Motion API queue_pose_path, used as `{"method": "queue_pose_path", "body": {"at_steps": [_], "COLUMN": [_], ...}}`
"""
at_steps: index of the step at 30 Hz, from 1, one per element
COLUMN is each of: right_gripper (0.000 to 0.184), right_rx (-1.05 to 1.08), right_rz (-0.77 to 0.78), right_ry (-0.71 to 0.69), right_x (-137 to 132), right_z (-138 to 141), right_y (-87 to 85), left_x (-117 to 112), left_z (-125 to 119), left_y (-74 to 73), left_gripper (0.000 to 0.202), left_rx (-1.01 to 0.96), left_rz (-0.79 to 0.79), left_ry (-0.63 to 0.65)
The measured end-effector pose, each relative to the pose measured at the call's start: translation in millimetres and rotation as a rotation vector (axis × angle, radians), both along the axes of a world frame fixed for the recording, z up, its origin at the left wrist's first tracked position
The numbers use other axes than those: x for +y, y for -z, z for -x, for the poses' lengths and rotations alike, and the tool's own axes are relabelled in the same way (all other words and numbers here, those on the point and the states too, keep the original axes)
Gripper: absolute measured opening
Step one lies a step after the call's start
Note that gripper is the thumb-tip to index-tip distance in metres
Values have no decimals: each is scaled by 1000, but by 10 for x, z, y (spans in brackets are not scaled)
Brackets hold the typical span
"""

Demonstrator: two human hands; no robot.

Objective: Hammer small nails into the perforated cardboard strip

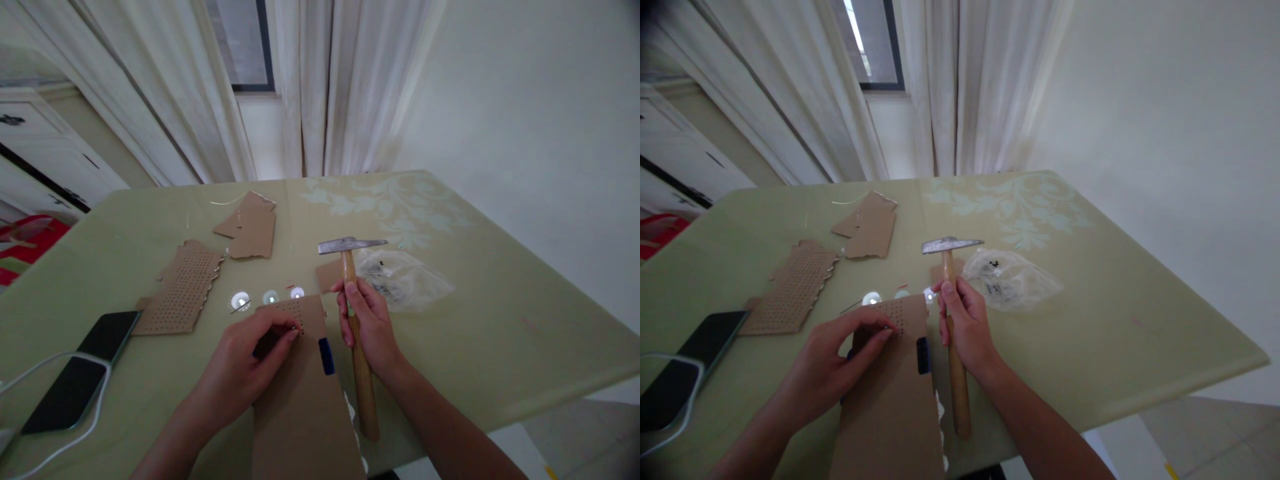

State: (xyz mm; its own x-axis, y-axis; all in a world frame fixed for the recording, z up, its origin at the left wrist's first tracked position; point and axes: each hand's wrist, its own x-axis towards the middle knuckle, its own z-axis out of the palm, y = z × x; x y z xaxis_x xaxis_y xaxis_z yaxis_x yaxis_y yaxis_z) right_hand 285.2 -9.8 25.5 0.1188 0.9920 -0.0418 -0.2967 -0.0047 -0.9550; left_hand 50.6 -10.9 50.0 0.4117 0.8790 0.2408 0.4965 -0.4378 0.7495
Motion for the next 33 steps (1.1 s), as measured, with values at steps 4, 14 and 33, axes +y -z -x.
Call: {"method": "queue_pose_path", "body": {"at_steps": [4, 14, 33], "right_gripper": [46, 56, 48], "right_rx": [-4, 28, -633], "right_rz": [5, 15, 165], "right_ry": [-6, -29, -478], "right_x": [-7, -17, -583], "right_z": [1, -6, -562], "right_y": [1, 5, -1041], "left_x": [-4, -12, 19], "left_z": [10, -9, -69], "left_y": [2, 26, 145], "left_gripper": [10, 10, 10], "left_rx": [-2, -26, -107], "left_rz": [-5, -30, -147], "left_ry": [1, 4, 52]}}
